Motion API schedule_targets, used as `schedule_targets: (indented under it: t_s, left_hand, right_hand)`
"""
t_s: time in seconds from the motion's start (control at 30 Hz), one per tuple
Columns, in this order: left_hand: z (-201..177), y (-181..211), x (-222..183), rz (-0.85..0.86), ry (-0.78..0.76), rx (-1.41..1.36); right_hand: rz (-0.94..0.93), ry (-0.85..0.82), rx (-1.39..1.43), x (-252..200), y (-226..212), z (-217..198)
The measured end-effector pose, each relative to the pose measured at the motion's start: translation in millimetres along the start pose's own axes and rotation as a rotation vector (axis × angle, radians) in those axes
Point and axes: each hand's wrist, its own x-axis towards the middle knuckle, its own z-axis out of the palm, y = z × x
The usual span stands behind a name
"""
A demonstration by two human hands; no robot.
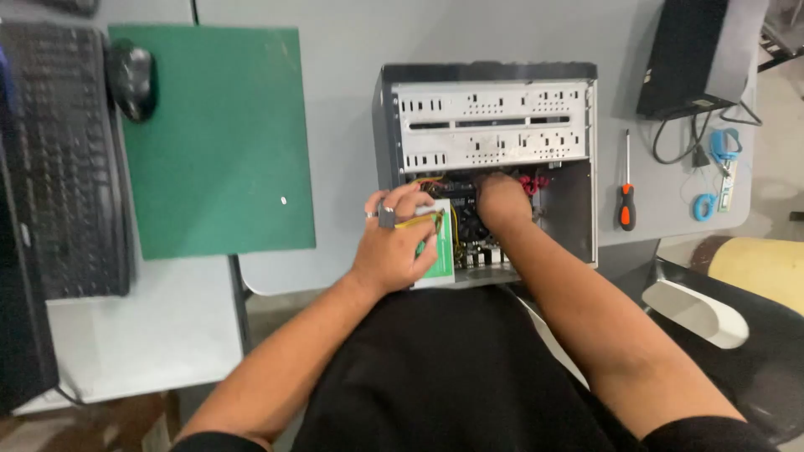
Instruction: Connecting power supply cables to the motherboard and cleaning the interior of a computer case with a brush.
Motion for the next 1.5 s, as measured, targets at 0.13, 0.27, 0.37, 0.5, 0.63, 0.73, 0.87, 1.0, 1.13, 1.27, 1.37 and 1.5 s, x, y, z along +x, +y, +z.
schedule_targets:
  t_s: [0.13, 0.27, 0.37, 0.5, 0.63, 0.73, 0.87, 1.0, 1.13, 1.27, 1.37, 1.5]
  left_hand:
    - [-8.4, 3.8, 18.5, 0.135, 0.007, 0.056]
    - [-0.1, 9.7, 35.8, 0.238, -0.098, 0.103]
    - [9.4, 24.7, 51.0, 0.304, -0.278, 0.135]
    - [9.0, 37.9, 68.6, 0.33, -0.745, 0.372]
    - [0.8, 36.1, 85.0, 0.459, -0.725, 0.414]
    - [5.0, 19.6, 87.6, 0.497, -0.413, 0.313]
    - [11.1, 8.7, 81.5, 0.406, -0.456, 0.328]
    - [16.1, 2.9, 81.6, 0.315, -0.366, 0.226]
    - [24.7, 6.9, 78.5, 0.309, -0.424, 0.311]
    - [44.7, 1.7, 68.6, 0.375, -0.357, 0.451]
    - [54.2, 4.3, 68.7, 0.404, -0.417, 0.484]
    - [56.3, 10.3, 65.9, 0.366, -0.572, 0.52]
  right_hand:
    - [0.238, -0.144, 0.428, -19.3, -20.7, -130.4]
    - [0.237, 0.179, 0.955, -56.1, -41.4, -205.6]
    - [0.088, 0.375, 1.097, -67.3, -46.3, -225.3]
    - [0.204, 0.345, 1.131, -74.4, -39.9, -197.3]
    - [0.393, 0.283, 1.241, -89.2, -28.6, -166.2]
    - [0.724, 0.228, 1.421, -91.2, -19.7, -147.1]
    - [0.947, 0.263, 2.133, -78.4, -26.9, -157.3]
    - [0.979, 0.181, 2.437, -63.5, -22.7, -143.1]
    - [1.05, 0.143, 2.284, -61.1, -14.1, -147.5]
    - [1.062, 0.067, 2.091, -60.0, -19.1, -126.5]
    - [1.108, 0.049, 2.146, -54.3, -16.7, -126.7]
    - [1.174, -0.087, 2.304, -46.0, -20.3, -117.1]
